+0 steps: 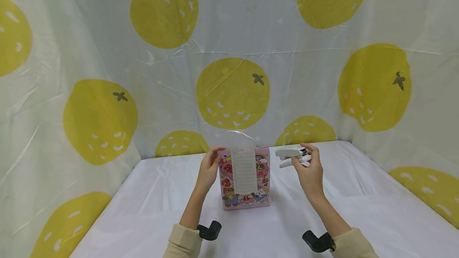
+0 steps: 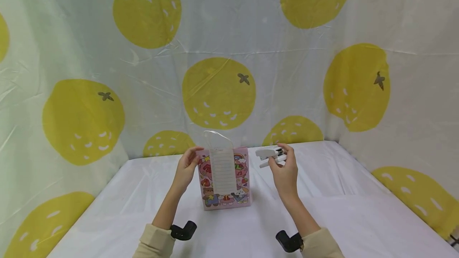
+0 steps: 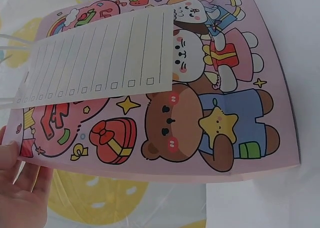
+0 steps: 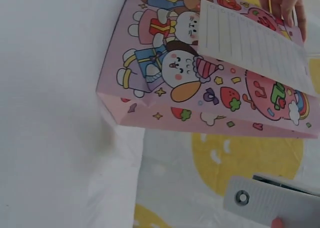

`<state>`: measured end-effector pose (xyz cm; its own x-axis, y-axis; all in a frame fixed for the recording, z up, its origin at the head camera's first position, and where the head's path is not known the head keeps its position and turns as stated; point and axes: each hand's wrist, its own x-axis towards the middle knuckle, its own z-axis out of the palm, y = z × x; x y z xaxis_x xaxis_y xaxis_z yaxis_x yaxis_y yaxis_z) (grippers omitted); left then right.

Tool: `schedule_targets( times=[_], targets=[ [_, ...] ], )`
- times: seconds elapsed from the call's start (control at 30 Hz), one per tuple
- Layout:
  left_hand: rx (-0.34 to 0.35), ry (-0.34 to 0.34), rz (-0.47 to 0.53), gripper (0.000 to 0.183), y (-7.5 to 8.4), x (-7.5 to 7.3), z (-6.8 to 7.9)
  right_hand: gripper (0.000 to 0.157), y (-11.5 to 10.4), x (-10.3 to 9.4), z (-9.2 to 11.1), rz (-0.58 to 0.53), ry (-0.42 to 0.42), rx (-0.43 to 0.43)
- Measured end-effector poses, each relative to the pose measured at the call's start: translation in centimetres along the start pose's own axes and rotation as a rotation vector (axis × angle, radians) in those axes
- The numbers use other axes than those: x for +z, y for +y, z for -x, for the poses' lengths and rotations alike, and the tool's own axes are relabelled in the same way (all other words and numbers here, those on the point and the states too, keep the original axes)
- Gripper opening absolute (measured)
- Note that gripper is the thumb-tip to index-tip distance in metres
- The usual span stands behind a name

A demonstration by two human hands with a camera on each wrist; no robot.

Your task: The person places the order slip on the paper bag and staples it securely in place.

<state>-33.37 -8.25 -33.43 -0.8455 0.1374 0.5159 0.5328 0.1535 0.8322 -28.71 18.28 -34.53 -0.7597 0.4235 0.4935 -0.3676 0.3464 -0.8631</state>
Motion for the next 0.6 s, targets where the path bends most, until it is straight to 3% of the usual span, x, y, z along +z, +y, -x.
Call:
schedule_targets(
  times=[0.3, 0.6],
  targets=[
    [-0.007, 0.019, -0.008, 0.027, -0.2, 0.1, 0.1, 0.041, 1.7, -1.6, 1.1, 0.114, -0.017, 0.089],
    [-0.004, 0.012, 0.056, 0.031, -0.5, 0.3, 0.1, 0.043, 2.3, -2.9, 1.9, 0.26, -0.112, 0.182]
  ],
)
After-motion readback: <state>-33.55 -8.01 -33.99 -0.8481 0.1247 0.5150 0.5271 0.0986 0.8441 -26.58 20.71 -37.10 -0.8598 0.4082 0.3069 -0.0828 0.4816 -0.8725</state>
